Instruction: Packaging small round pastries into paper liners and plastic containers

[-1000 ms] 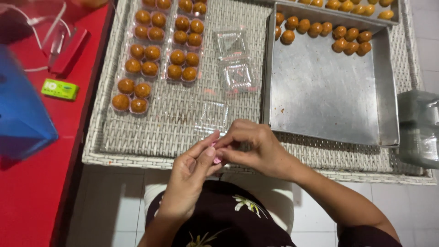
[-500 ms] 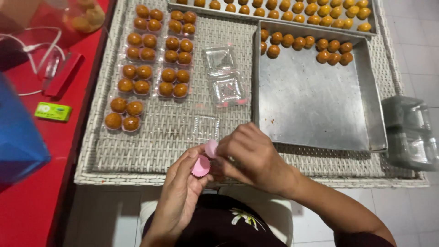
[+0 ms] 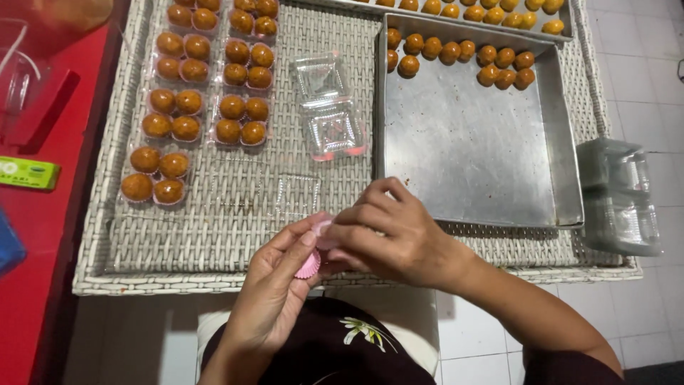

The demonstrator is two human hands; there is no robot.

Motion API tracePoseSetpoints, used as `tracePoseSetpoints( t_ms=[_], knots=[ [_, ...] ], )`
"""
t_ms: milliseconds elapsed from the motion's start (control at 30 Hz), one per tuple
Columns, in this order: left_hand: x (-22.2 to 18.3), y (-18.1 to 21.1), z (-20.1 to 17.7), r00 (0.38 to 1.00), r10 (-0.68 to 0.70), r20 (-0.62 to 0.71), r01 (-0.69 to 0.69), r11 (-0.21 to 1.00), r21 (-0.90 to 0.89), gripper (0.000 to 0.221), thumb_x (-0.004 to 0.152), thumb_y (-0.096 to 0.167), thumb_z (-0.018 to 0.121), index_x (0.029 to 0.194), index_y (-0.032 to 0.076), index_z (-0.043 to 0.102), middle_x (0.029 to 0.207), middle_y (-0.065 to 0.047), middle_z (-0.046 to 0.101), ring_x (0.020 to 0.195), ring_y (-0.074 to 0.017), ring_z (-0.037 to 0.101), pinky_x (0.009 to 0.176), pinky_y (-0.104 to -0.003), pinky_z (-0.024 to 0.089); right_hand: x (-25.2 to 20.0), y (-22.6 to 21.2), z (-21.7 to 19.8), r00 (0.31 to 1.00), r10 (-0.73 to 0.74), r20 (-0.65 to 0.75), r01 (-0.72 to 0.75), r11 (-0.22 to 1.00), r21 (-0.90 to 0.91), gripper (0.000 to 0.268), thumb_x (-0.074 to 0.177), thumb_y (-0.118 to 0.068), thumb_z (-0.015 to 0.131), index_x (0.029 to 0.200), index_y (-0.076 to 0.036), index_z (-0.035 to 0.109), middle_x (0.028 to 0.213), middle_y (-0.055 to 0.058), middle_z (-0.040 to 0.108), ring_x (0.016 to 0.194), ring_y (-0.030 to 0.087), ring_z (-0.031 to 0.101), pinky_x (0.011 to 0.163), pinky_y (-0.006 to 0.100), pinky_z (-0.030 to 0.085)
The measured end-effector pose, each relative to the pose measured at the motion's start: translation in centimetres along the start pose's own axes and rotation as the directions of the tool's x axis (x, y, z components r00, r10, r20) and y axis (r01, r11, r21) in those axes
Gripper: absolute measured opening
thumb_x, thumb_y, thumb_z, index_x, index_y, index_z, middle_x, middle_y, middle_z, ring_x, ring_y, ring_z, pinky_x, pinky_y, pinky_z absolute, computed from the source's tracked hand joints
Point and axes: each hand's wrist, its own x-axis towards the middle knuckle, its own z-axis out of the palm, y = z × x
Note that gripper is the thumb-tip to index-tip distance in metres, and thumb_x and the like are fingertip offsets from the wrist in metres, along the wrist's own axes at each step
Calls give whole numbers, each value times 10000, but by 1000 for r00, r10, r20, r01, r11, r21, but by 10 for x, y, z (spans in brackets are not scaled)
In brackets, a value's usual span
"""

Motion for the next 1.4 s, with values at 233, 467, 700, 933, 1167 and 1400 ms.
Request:
tracePoseSetpoints(
  t_ms=[233,467,700,933,1167,1400],
  knots=[
    [-2,15,9,998,-53,-38,52,998,-29,475,918,62,561,1362,-97,615,1245,-352,690,964,-413,696,913,-487,592,-41,111,-10,949,311,-47,-312,912,-266,248,842,53,882,995,-17,701,831,89,692,771,246,618,686,319,517],
    [-8,33,-6,995,33,-99,-39,998,-55,491,885,42,551,1352,-105,587,1365,-349,663,1045,-445,687,947,-483,574,-67,232,-2,771,635,59,-463,621,-632,302,1082,-343,680,1267,-107,649,982,188,697,896,421,588,718,507,436],
    [-12,45,-25,972,130,-195,-147,986,-79,494,911,21,482,1385,-109,535,1382,-336,627,1155,-492,645,1032,-520,530,-77,259,20,727,686,29,-517,576,-633,258,1066,-431,683,1120,-180,666,1012,147,732,949,426,630,747,525,469],
    [-13,36,-15,977,96,-188,-116,988,-99,548,871,20,524,1404,-103,551,1352,-332,649,1100,-457,664,1042,-522,542,-65,241,9,661,750,22,-598,544,-589,288,957,-388,819,1063,-170,664,931,106,746,890,424,674,577,553,475],
    [-10,25,-14,995,73,-74,-78,995,-65,501,909,25,527,1390,-103,586,1318,-324,681,1120,-432,698,1032,-488,567,1,88,-29,814,581,24,-581,813,23,356,978,-102,835,1183,11,566,1089,177,705,929,241,692,811,329,591],
    [-11,14,-13,996,65,-58,-61,996,72,523,888,68,596,1405,-12,625,1347,-198,732,1157,-278,713,976,-432,565,12,6,9,967,210,144,-242,935,260,386,915,-245,783,1149,20,628,1034,127,733,903,221,699,857,348,542]
  ],
)
